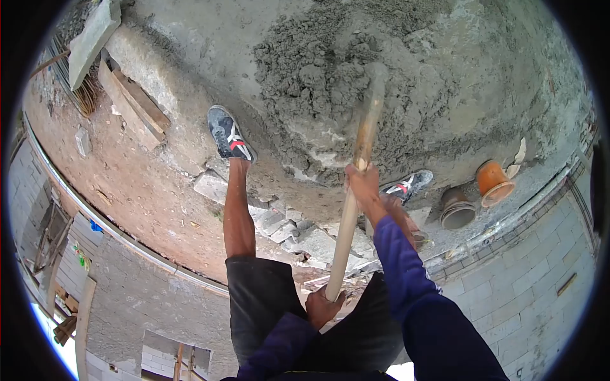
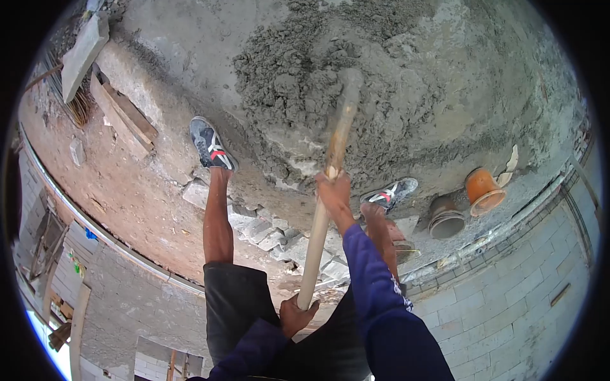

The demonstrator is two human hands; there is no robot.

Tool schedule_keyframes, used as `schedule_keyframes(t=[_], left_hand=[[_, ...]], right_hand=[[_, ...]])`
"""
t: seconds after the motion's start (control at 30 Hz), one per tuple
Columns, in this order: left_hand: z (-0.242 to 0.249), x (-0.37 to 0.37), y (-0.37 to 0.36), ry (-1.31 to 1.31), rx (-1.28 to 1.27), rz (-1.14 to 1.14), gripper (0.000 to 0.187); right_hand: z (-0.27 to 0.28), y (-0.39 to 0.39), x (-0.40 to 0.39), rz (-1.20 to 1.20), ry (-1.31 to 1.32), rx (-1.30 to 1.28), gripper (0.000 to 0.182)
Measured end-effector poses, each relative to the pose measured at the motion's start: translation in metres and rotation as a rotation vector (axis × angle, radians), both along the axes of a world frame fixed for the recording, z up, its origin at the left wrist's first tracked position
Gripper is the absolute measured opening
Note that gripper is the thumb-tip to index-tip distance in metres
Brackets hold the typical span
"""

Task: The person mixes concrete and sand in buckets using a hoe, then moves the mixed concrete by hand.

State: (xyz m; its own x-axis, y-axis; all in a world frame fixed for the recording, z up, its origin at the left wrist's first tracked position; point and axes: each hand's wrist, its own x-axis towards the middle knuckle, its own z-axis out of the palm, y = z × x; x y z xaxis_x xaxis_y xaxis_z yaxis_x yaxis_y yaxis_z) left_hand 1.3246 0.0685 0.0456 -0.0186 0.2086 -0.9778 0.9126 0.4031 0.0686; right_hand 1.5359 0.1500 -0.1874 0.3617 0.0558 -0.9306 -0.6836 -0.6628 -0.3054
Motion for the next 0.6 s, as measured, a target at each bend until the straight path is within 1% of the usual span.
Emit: schedule_keyframes(t=[0.03,0.07,0.1,0.13,0.17,0.2,0.23,0.27,0.3,0.33,0.37,0.43,0.5,0.53,0.57,0.6], left_hand=[[0.009,-0.011,-0.013,0.005,-0.003,0.017,0.035],[0.016,-0.023,-0.022,-0.005,-0.008,-0.022,0.033],[0.017,-0.029,-0.025,-0.019,-0.010,-0.062,0.031],[0.011,-0.031,-0.020,-0.021,-0.008,-0.051,0.031],[0.004,-0.032,-0.012,-0.105,0.039,-0.034,0.029],[-0.004,-0.034,-0.001,-0.188,0.084,-0.024,0.027],[-0.023,-0.026,0.017,-0.217,0.136,-0.071,0.025],[-0.042,-0.010,0.045,-0.216,0.184,-0.140,0.024],[-0.060,0.009,0.075,-0.211,0.265,-0.157,0.022],[-0.079,0.028,0.106,-0.169,0.324,-0.204,0.021],[-0.094,0.045,0.137,-0.168,0.453,-0.275,0.023],[-0.111,0.075,0.189,-0.192,0.602,-0.290,0.024],[-0.120,0.103,0.219,-0.167,0.591,-0.288,0.024],[-0.123,0.112,0.222,-0.144,0.572,-0.283,0.025],[-0.121,0.116,0.210,-0.134,0.578,-0.280,0.025],[-0.115,0.119,0.191,-0.132,0.514,-0.188,0.025]], right_hand=[[0.019,-0.011,-0.003,-0.066,0.035,-0.033,0.017],[0.032,-0.017,-0.003,-0.134,0.067,-0.065,0.017],[0.046,-0.011,0.003,-0.121,0.065,-0.065,0.017],[0.062,0.002,0.014,-0.145,0.038,-0.073,0.020],[0.078,0.016,0.023,-0.174,0.014,-0.083,0.022],[0.085,0.037,0.035,-0.183,-0.050,-0.002,0.019],[0.085,0.062,0.050,-0.193,-0.112,0.075,0.017],[0.080,0.088,0.068,-0.211,-0.084,0.131,0.017],[0.069,0.117,0.088,-0.227,-0.063,0.196,0.018],[0.053,0.148,0.105,-0.218,-0.054,0.341,0.019],[0.037,0.182,0.119,-0.221,-0.046,0.452,0.021],[-0.011,0.239,0.142,-0.237,0.026,0.595,0.024],[-0.054,0.277,0.150,-0.183,0.089,0.649,0.026],[-0.068,0.277,0.145,-0.184,0.095,0.658,0.026],[-0.084,0.273,0.136,-0.070,0.094,0.511,0.025],[-0.099,0.270,0.129,0.048,0.090,0.368,0.025]])
